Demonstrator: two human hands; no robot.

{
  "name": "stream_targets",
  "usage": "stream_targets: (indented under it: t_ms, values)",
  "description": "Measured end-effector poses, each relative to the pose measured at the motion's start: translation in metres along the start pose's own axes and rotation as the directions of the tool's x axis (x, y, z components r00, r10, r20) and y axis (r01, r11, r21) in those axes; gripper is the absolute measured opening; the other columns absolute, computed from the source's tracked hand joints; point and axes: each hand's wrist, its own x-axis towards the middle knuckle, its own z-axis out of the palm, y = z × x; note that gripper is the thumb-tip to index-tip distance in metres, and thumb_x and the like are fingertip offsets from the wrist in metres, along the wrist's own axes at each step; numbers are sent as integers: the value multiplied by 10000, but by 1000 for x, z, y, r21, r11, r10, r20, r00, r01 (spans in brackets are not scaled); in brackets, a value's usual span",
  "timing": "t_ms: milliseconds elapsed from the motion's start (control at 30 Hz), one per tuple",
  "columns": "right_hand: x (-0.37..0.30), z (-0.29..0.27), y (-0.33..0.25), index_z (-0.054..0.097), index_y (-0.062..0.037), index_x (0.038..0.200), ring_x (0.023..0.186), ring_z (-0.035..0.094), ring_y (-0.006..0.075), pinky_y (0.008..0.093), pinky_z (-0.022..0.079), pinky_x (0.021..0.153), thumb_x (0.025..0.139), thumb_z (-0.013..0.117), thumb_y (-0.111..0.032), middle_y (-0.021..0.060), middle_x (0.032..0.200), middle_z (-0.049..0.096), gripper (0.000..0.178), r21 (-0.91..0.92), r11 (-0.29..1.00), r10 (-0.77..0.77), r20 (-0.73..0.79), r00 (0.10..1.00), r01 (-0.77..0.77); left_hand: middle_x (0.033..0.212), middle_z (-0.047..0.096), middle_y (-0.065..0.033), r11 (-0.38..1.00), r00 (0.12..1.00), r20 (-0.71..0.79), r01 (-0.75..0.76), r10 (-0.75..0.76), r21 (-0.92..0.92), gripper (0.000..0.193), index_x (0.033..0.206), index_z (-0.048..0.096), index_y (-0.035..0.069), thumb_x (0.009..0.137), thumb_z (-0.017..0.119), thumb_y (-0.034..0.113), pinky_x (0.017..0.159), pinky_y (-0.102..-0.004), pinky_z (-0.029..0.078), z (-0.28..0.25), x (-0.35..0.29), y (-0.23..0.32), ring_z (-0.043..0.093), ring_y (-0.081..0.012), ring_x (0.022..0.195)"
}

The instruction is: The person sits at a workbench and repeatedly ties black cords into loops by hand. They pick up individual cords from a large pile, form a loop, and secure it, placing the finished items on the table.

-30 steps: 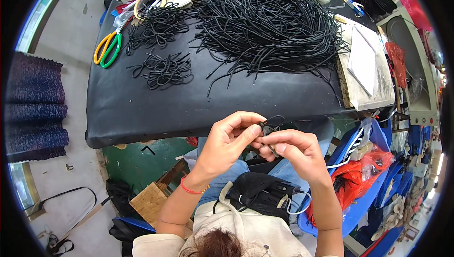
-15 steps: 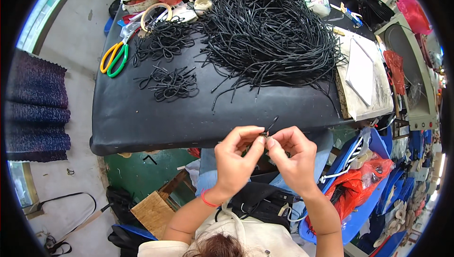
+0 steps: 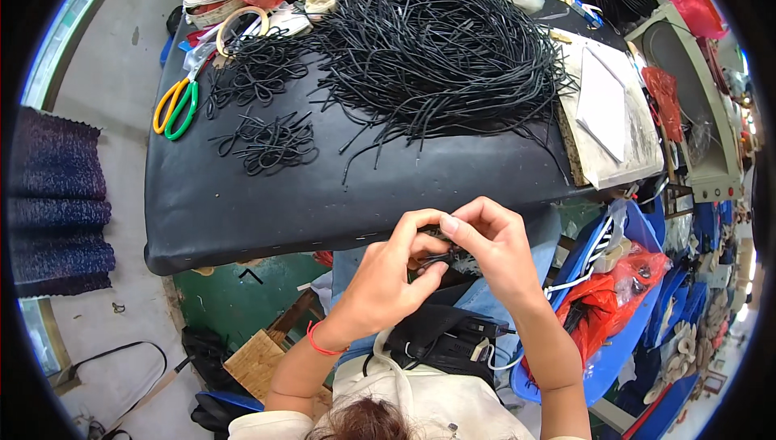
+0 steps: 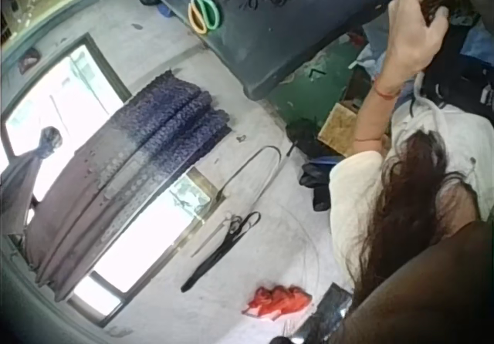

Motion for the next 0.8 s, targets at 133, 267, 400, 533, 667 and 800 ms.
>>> stream_targets:
  t_ms: [133,267,400,533,667,800]
  values:
    - [1,1,7,562,-27,796,616,484,11,177,404,549,854,629,-177,-18,701,568,174,120,993,-9,-66,998,17,862,648,-62,871,983,-21,152,-182,-467,265,1059,547,-23,823,634,59,674,-201,484,5,1,-11,580,-55,760]
    - [0,0,9,556,-31,767,598,440,1,172,358,523,877,599,-205,-41,673,534,210,159,986,42,2,999,-41,813,634,-38,883,985,-73,109,-159,-457,191,980,586,-27,827,638,76,629,-189,470,8,4,-16,565,-42,714]
    - [-6,1,8,545,-34,729,590,414,0,174,334,515,892,576,-215,-51,644,506,245,38,999,-13,-4,1000,13,770,621,-28,883,974,17,212,-226,-419,176,951,602,-19,846,625,120,585,-182,449,7,2,-15,545,-34,666]
    - [-4,2,14,524,-34,684,542,358,11,195,300,471,892,569,-186,-52,593,460,262,-78,987,-152,-106,983,144,703,572,9,908,988,9,143,-151,-393,159,938,598,-17,872,584,127,574,-186,435,13,1,-14,516,-39,633]
    - [5,2,11,482,-33,627,508,327,13,205,271,439,882,574,-158,-52,550,427,299,-128,971,-229,-230,946,204,703,573,12,943,994,-99,6,-41,-334,145,949,598,-22,873,573,98,576,-195,436,30,-2,-19,518,-46,635]
    - [6,-5,19,472,-39,591,502,307,8,222,250,425,862,603,-162,-62,514,395,325,-182,968,-212,-222,952,173,722,591,-12,965,992,-123,7,-41,-261,160,949,602,-30,879,566,109,560,-199,436,32,-8,-20,526,-52,623]
